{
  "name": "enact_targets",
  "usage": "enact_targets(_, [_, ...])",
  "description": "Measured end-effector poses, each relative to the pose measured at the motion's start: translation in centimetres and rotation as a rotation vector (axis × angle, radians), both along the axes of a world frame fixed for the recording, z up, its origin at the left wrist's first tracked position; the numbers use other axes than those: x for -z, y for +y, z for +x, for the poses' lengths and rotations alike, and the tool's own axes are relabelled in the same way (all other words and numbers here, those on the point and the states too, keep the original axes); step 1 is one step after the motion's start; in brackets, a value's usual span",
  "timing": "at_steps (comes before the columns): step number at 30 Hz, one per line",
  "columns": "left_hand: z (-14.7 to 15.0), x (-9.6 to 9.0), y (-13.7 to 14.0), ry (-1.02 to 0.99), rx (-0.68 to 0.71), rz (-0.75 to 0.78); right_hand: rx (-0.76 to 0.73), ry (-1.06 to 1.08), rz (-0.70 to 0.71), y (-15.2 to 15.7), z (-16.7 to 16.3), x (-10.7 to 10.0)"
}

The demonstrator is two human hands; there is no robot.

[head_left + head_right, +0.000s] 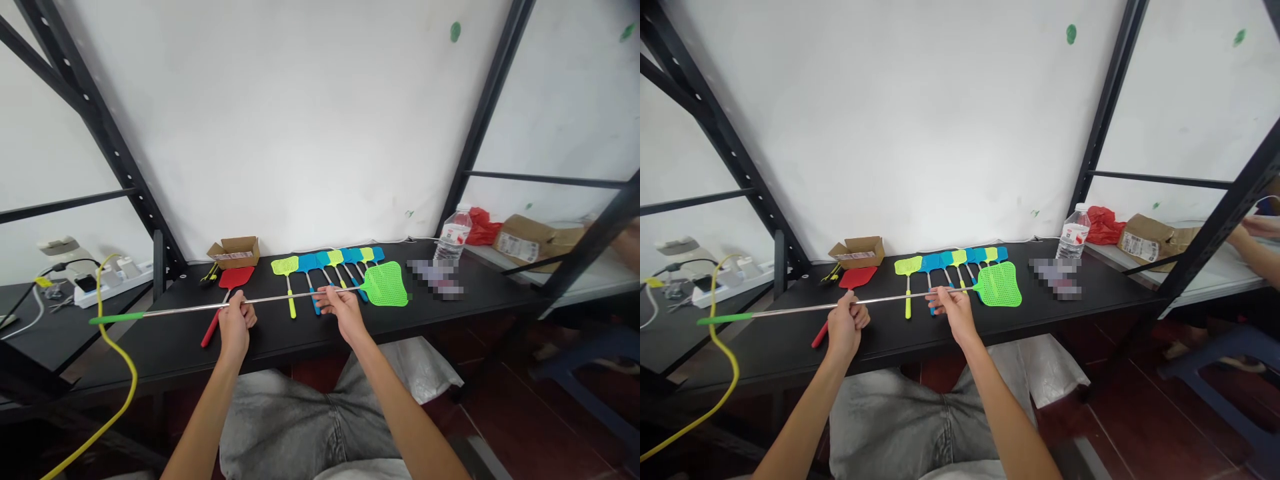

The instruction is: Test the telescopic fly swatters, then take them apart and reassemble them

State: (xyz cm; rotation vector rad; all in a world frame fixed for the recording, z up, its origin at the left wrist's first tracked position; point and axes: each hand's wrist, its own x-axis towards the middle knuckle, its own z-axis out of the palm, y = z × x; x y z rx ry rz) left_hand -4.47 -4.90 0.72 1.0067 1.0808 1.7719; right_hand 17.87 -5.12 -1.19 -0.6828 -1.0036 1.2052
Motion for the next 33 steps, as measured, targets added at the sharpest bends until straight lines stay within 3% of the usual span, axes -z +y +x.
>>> enact_targets(4, [-0.13, 0.25, 0.19, -0.053, -0.006, 0.004, -0.044, -0.045, 0.023, 0.03, 0.01, 0.07])
enact_targets(12, [-0.63, 0.46, 0.46, -0.114, -0.071, 0.048, 0.026, 0.238, -0.068, 0.29, 0.51, -0.10])
enact_targets(17, [-0.51, 0.57, 0.49, -0.027, -0.068, 0.018, 0.000, 0.188, -0.034, 0.15, 0.48, -0.06])
enact_targets(33, [-0.29, 0.42, 0.48, -0.172, -0.037, 0.033, -0.007, 0.202, -0.054, 0.28, 0.64, 0.08])
